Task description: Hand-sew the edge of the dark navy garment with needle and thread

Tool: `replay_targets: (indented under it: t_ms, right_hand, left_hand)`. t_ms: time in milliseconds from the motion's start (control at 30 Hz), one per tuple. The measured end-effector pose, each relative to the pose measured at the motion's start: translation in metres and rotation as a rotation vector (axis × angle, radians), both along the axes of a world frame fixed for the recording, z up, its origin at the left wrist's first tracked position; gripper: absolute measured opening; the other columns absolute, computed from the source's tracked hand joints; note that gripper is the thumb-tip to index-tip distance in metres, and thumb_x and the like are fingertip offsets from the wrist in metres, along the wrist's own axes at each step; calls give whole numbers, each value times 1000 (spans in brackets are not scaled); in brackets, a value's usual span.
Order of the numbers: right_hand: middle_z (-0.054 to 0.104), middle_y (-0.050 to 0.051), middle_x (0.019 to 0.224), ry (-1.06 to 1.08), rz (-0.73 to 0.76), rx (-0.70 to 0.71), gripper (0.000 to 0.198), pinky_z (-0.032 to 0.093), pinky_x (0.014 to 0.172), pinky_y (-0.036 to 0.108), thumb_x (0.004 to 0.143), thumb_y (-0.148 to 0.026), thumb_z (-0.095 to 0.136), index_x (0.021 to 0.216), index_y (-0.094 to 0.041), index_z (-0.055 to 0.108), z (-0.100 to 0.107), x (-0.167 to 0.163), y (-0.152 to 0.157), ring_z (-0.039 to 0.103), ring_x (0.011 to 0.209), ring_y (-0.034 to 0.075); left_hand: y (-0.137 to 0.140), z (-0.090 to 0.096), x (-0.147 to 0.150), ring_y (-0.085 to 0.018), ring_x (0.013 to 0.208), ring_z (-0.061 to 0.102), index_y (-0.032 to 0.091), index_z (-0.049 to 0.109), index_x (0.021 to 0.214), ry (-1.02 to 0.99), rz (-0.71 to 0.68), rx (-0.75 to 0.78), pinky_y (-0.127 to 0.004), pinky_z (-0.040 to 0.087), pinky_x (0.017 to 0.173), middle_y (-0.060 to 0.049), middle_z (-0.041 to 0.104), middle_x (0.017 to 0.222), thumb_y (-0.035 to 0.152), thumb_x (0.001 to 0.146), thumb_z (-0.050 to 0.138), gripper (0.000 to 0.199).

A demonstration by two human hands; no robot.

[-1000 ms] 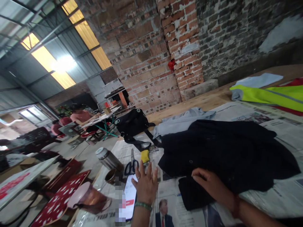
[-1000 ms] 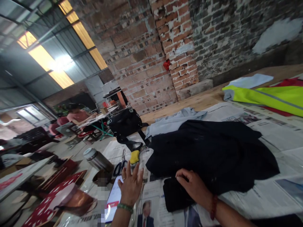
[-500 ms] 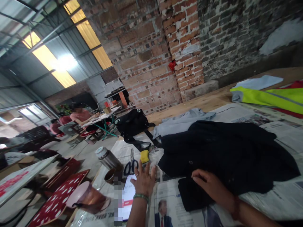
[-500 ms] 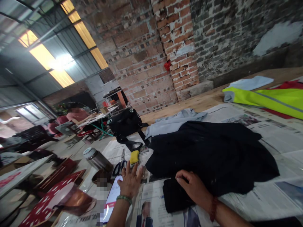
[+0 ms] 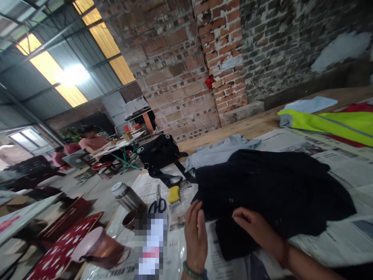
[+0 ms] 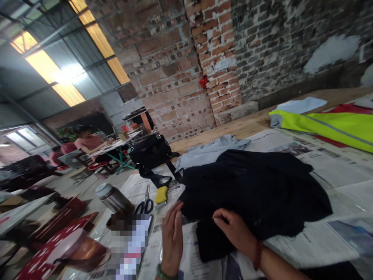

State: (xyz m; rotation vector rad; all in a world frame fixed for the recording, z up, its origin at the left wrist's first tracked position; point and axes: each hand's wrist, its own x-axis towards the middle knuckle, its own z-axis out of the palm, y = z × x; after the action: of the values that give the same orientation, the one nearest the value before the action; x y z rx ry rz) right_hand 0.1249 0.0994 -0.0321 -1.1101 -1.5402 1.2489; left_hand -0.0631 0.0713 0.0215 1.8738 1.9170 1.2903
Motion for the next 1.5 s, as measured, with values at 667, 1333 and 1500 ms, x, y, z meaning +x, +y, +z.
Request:
replay_targets:
  t_ms: [667,1333,1500]
  right_hand:
    - [55,-1,70,373,27,-129,20,38,69,25,73,-37,57,73,-18,61,20,9,4,49,72,15]
    - [54,-2,67,232,14,-7,14,37,68,24,75,-30,52,69,-18,57,21,-4,8,49,70,14]
    - [55,-2,60,448,-76,-120,19,38,65,26,74,-35,55,66,-17,55,29,-9,12,51,63,13]
  left_hand:
    - [10,-24,32,-22,77,60,19,70,84,-497,-279,-391,-30,46,70,-3,69,77,33,66,63,24]
    - [17,-49,31,-17,68,53,20,69,67,-542,-287,-246,-25,41,66,1,57,66,33,58,69,16]
    - [19,-48,23,-14,63,50,17,67,58,-575,-339,-337,-23,40,61,1,54,63,36,59,70,19]
